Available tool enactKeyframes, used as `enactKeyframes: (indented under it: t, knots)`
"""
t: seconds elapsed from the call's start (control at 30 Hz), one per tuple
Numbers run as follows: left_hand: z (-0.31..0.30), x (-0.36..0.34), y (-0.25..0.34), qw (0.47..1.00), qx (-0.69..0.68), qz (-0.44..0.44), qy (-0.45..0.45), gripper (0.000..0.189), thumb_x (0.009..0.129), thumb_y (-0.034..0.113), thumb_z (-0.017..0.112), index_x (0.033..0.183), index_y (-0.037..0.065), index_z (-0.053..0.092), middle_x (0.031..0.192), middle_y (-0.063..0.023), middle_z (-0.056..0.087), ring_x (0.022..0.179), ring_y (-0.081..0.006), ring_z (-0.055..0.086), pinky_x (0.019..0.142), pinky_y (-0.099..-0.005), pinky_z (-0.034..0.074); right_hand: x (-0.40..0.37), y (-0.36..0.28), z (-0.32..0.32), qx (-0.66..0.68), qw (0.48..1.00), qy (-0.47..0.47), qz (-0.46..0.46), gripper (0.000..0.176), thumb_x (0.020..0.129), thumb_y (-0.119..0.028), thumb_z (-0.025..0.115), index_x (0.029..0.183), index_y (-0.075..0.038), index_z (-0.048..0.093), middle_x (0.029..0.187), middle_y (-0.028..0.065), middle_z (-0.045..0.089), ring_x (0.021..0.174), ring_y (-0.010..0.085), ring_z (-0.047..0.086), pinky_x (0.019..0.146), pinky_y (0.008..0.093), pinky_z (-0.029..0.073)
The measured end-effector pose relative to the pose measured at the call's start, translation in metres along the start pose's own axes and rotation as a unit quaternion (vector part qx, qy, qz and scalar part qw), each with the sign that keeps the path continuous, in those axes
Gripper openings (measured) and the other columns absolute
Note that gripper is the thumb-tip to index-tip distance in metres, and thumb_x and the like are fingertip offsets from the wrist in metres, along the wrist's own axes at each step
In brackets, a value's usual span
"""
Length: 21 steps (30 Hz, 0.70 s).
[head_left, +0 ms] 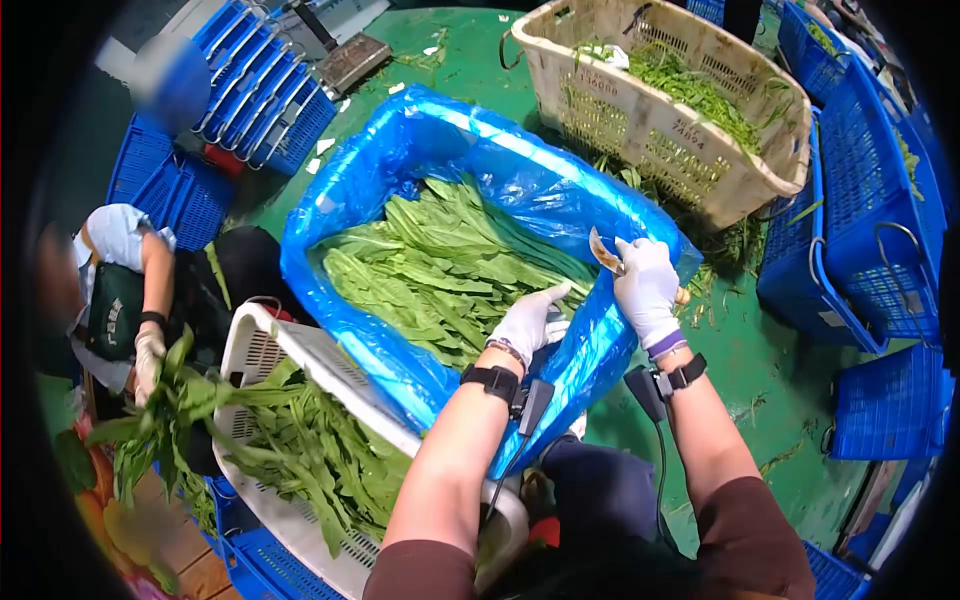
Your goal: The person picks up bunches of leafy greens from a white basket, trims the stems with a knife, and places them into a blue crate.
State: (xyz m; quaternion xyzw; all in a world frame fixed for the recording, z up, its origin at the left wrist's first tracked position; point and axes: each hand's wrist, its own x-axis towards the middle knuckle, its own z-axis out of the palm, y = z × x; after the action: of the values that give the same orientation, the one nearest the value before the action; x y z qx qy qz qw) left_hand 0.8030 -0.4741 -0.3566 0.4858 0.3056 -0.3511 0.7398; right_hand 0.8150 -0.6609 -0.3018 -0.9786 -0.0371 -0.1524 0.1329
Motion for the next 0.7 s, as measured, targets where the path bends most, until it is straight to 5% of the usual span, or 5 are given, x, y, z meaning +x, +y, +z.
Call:
enactKeyframes:
  t: [0.23, 0.3, 0.37, 0.5, 0.7]
  knots:
    - [0.001, 0.076, -0.022, 0.957, -0.252, -0.047, -0.134, 0.076, 0.080, 0.034, 0.074, 0.133, 0.000, 0.031, 0.121, -0.0239, 0.049, 0.111, -0.0405, 0.051, 0.090, -0.0501, 0.047, 0.000, -0.005, -0.001, 0.012, 0.997, 0.072, -0.033, 0.021, 0.077, -0.016, 0.066, 0.095, -0.006, 0.068, 0.079, 0.0074, 0.057, 0.080, 0.0278, 0.055, 0.068, 0.0360, 0.048]
    - [-0.012, 0.071, -0.013, 0.936, -0.275, -0.165, -0.142, 0.044, 0.088, 0.028, 0.065, 0.113, -0.005, 0.049, 0.109, -0.0216, 0.059, 0.098, -0.0353, 0.060, 0.088, -0.0467, 0.050, 0.001, -0.006, 0.000, 0.035, 0.996, 0.078, -0.012, 0.022, 0.076, -0.015, 0.067, 0.096, -0.006, 0.068, 0.078, 0.0074, 0.058, 0.078, 0.0279, 0.055, 0.065, 0.0364, 0.046]
    - [-0.023, 0.081, -0.021, 0.993, -0.095, -0.075, -0.006, 0.043, 0.089, 0.029, 0.064, 0.113, -0.005, 0.049, 0.113, -0.0225, 0.057, 0.103, -0.0357, 0.059, 0.091, -0.0480, 0.048, 0.000, -0.006, -0.001, 0.025, 0.996, 0.080, -0.012, 0.022, 0.076, -0.015, 0.068, 0.095, -0.006, 0.068, 0.078, 0.0073, 0.059, 0.076, 0.0281, 0.055, 0.064, 0.0366, 0.046]
    - [-0.011, 0.096, -0.031, 0.939, -0.325, -0.067, -0.088, 0.053, 0.085, 0.026, 0.070, 0.125, 0.002, 0.046, 0.114, -0.0218, 0.051, 0.101, -0.0342, 0.056, 0.083, -0.0428, 0.050, -0.001, -0.007, 0.001, 0.030, 0.995, 0.093, -0.010, 0.020, 0.076, -0.016, 0.067, 0.094, -0.006, 0.067, 0.079, 0.0071, 0.059, 0.077, 0.0277, 0.055, 0.063, 0.0369, 0.046]
    - [-0.010, 0.106, -0.031, 0.973, -0.221, -0.002, -0.068, 0.037, 0.090, 0.024, 0.063, 0.118, 0.004, 0.050, 0.112, -0.0190, 0.056, 0.104, -0.0387, 0.058, 0.089, -0.0462, 0.050, -0.004, -0.004, 0.004, 0.043, 0.992, 0.114, -0.025, 0.020, 0.075, -0.014, 0.068, 0.094, -0.006, 0.067, 0.077, 0.0072, 0.059, 0.077, 0.0271, 0.055, 0.064, 0.0365, 0.045]
